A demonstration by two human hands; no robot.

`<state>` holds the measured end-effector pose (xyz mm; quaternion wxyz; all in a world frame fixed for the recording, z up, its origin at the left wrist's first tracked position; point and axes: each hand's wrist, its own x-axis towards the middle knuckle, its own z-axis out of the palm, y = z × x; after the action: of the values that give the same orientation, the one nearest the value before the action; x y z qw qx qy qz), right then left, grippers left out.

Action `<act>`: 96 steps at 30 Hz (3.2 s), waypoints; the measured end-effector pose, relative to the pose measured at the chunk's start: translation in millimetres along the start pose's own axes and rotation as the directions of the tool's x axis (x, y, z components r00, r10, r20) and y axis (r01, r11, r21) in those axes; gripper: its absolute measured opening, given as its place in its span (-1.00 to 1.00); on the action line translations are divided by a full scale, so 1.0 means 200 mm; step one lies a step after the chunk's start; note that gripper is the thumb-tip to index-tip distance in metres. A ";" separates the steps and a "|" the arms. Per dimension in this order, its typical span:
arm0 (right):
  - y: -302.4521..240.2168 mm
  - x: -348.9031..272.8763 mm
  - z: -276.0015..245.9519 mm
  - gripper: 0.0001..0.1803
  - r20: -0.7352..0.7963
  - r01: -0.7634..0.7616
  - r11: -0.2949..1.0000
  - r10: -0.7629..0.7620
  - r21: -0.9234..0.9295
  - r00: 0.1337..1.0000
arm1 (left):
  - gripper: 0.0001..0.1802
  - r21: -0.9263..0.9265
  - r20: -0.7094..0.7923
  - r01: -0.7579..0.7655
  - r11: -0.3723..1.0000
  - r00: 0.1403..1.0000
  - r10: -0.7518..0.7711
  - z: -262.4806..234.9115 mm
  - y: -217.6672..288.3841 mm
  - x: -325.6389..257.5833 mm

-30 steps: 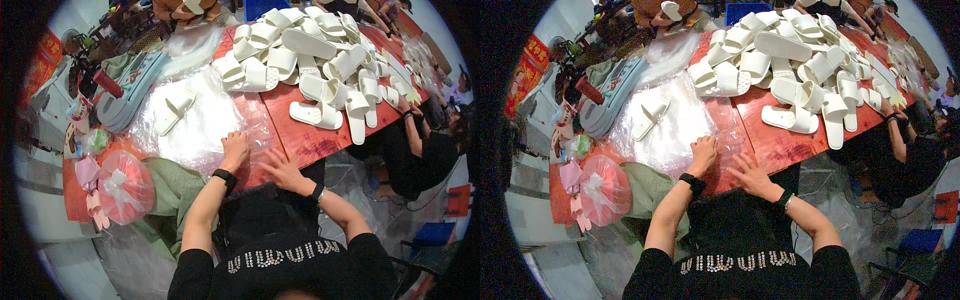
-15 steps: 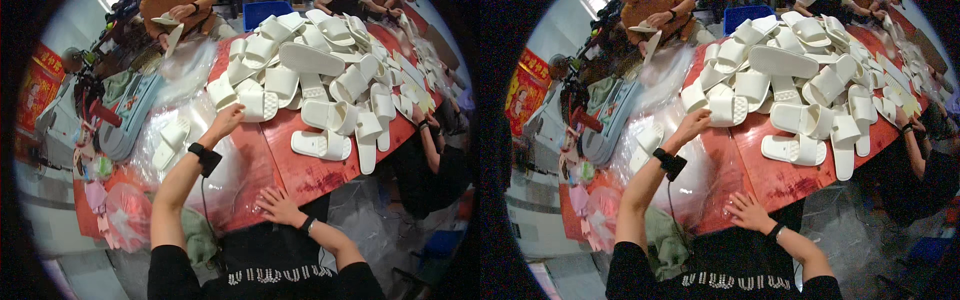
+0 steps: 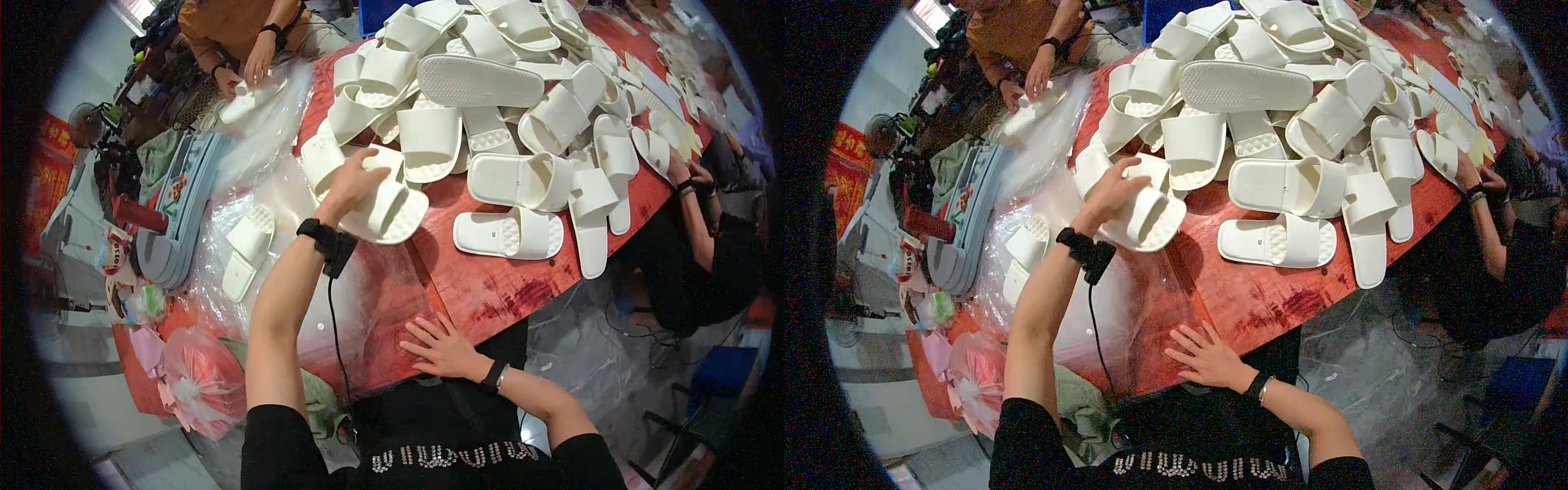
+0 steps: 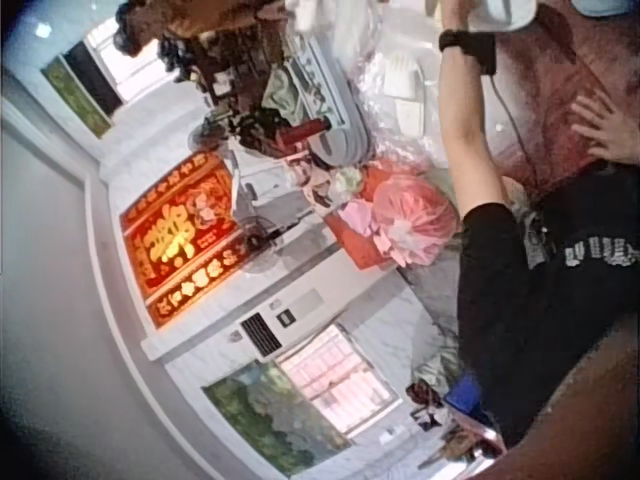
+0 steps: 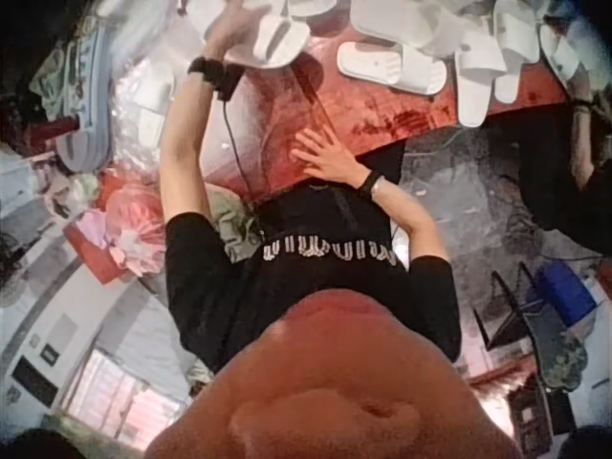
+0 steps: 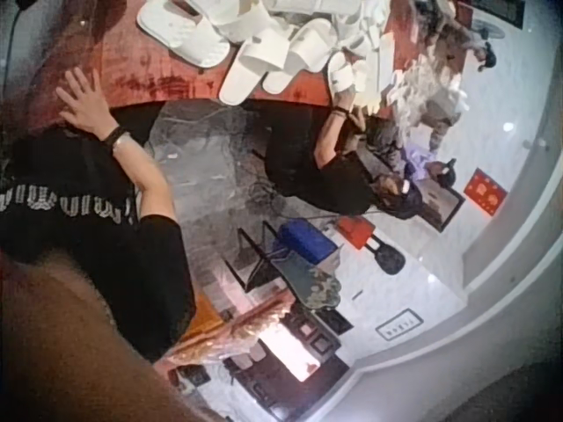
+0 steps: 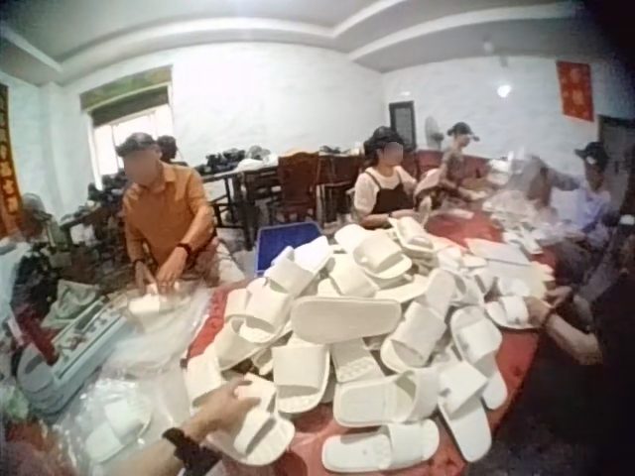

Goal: Packing pairs of white plastic slippers into clear plastic bags and then placing them into a large green woven sack.

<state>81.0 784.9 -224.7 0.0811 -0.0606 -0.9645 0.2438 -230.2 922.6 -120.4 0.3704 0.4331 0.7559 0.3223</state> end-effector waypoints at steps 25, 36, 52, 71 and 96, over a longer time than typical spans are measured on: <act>0.00 0.00 0.01 -0.43 0.001 0.014 1.000 -0.014 0.024 1.000 | -0.27 -0.060 0.111 -0.096 0.994 0.989 0.103 0.11 0.12 0.34; -0.01 0.01 -0.01 -0.43 -0.029 0.021 0.999 -0.021 -0.027 0.999 | -0.51 -0.412 0.149 0.044 0.910 0.989 0.020 -0.32 0.31 0.01; -0.03 0.02 -0.01 -0.46 -0.037 0.053 0.993 -0.058 -0.107 0.998 | -0.73 -0.598 -0.271 -0.423 0.681 0.906 0.325 -0.59 0.49 -0.39; 0.01 0.30 -0.43 -0.17 -0.205 -0.162 0.736 0.382 0.657 0.901 | -0.68 -0.674 -0.426 -0.552 0.491 0.833 0.353 -0.66 0.80 -0.88; 0.16 -0.14 -0.14 -0.61 0.279 0.055 -0.381 0.760 0.923 0.587 | -0.46 0.732 -0.047 -0.248 0.634 0.911 0.411 0.35 -0.40 -0.67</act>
<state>116.7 820.1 -219.8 0.2590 -0.3857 -0.2414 0.8520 -158.2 781.3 -183.6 0.0265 0.6365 0.7628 0.1109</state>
